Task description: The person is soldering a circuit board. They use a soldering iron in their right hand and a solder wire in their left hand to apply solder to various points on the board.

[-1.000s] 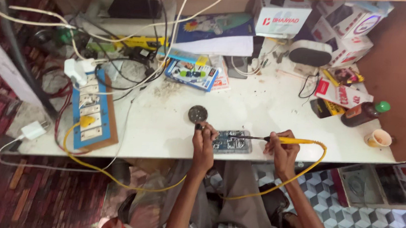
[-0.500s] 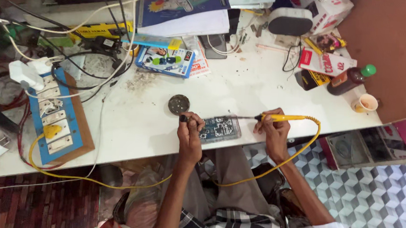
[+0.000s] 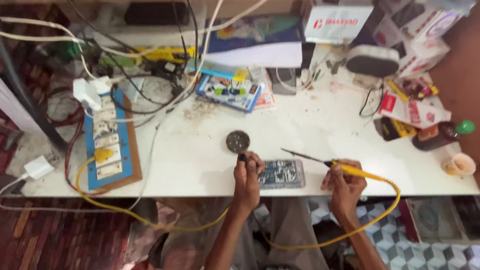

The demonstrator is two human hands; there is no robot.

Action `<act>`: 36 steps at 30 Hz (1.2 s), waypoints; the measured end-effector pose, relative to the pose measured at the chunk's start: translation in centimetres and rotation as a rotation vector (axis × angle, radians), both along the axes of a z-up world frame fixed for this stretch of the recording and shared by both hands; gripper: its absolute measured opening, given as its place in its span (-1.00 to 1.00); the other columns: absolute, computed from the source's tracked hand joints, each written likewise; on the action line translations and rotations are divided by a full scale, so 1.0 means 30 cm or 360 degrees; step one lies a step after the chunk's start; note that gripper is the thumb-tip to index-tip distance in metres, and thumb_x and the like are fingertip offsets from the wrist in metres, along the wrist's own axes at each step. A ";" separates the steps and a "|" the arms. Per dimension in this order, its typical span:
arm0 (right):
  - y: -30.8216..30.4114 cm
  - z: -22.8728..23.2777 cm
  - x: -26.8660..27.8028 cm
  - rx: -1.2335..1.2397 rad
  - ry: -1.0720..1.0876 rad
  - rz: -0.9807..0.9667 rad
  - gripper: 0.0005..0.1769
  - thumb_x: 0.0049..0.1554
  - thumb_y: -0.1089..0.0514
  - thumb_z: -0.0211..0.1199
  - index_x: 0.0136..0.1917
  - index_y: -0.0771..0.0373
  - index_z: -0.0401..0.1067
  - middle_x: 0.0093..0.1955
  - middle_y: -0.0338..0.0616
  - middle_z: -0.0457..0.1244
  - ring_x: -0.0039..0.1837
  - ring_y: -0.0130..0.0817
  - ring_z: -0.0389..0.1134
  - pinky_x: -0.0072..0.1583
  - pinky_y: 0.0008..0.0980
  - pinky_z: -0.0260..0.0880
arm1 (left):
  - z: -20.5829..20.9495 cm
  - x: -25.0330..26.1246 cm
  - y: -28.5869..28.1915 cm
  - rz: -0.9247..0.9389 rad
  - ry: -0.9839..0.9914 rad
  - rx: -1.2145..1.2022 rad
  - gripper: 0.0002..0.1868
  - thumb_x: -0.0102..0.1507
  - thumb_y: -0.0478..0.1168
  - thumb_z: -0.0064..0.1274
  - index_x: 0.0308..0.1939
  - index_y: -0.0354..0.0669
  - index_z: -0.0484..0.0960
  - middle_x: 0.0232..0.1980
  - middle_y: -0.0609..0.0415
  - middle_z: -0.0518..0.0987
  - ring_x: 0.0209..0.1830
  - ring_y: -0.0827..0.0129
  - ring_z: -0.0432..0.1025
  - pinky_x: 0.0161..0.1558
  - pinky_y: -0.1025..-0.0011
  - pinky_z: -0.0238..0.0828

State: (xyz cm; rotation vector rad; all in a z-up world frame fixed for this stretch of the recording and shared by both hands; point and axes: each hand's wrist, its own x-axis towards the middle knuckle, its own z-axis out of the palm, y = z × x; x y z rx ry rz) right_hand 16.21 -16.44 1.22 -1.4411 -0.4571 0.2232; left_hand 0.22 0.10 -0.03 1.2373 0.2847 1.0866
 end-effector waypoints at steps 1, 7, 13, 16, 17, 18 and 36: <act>-0.004 0.004 0.008 0.0028 -0.0023 0.0029 -0.80 0.32 0.15 0.16 0.05 0.33 0.26 -0.39 -0.13 0.23 -0.42 -0.42 0.25 -0.36 -0.51 0.19 | -0.003 0.012 0.001 -0.0002 -0.0018 0.0014 -0.66 0.55 -0.01 -0.27 -0.14 -0.21 0.28 -0.29 0.12 0.30 -0.28 0.46 0.19 -0.17 0.42 0.22; 0.000 -0.022 0.013 0.0244 0.0010 0.0050 -0.76 0.37 0.08 0.09 -0.04 0.31 0.25 -0.44 -0.16 0.20 -0.44 -0.44 0.25 -0.36 -0.52 0.21 | -0.013 -0.011 0.006 -0.0123 -0.0052 -0.0083 -0.69 0.52 -0.03 -0.26 -0.13 -0.21 0.29 -0.28 0.12 0.30 -0.29 0.46 0.18 -0.20 0.43 0.20; -0.005 -0.049 0.031 0.0326 0.0095 0.0046 -0.78 0.35 0.12 0.10 -0.08 0.27 0.21 -0.44 -0.19 0.17 -0.47 -0.48 0.22 -0.41 -0.48 0.24 | -0.024 -0.006 0.007 -0.0072 -0.0010 0.0033 -0.67 0.54 -0.01 -0.28 -0.14 -0.20 0.30 -0.31 0.13 0.30 -0.31 0.48 0.17 -0.21 0.45 0.20; -0.022 -0.055 0.009 0.0131 0.0099 -0.0021 -0.76 0.34 0.14 0.10 -0.11 0.27 0.18 -0.44 -0.18 0.18 -0.48 -0.48 0.22 -0.44 -0.50 0.20 | -0.030 -0.013 -0.008 -0.0063 0.0012 -0.0042 -0.67 0.54 -0.01 -0.28 -0.15 -0.19 0.29 -0.30 0.13 0.30 -0.31 0.48 0.17 -0.20 0.44 0.20; -0.027 -0.049 0.003 0.0087 0.0048 -0.0016 -0.77 0.33 0.15 0.10 -0.12 0.28 0.18 -0.43 -0.19 0.18 -0.48 -0.49 0.22 -0.43 -0.50 0.19 | -0.026 -0.013 -0.010 -0.0065 0.0020 -0.0079 -0.67 0.54 -0.02 -0.28 -0.16 -0.19 0.29 -0.30 0.13 0.30 -0.31 0.47 0.17 -0.21 0.43 0.21; -0.019 -0.041 0.010 0.0054 -0.0010 -0.0014 -0.77 0.33 0.16 0.10 -0.12 0.28 0.18 -0.43 -0.19 0.17 -0.48 -0.49 0.22 -0.43 -0.51 0.18 | -0.020 -0.002 -0.001 -0.0080 -0.0010 -0.0089 -0.69 0.53 -0.03 -0.28 -0.14 -0.20 0.29 -0.28 0.12 0.31 -0.29 0.47 0.18 -0.19 0.43 0.22; -0.023 -0.021 -0.008 0.0152 -0.0108 0.0126 -0.78 0.38 0.20 0.12 -0.05 0.27 0.15 -0.37 -0.17 0.16 -0.45 -0.46 0.23 -0.40 -0.48 0.23 | 0.005 -0.013 -0.007 -0.0037 0.0003 0.0015 -0.64 0.56 0.03 -0.31 -0.11 -0.20 0.27 -0.28 0.12 0.30 -0.29 0.47 0.17 -0.17 0.44 0.21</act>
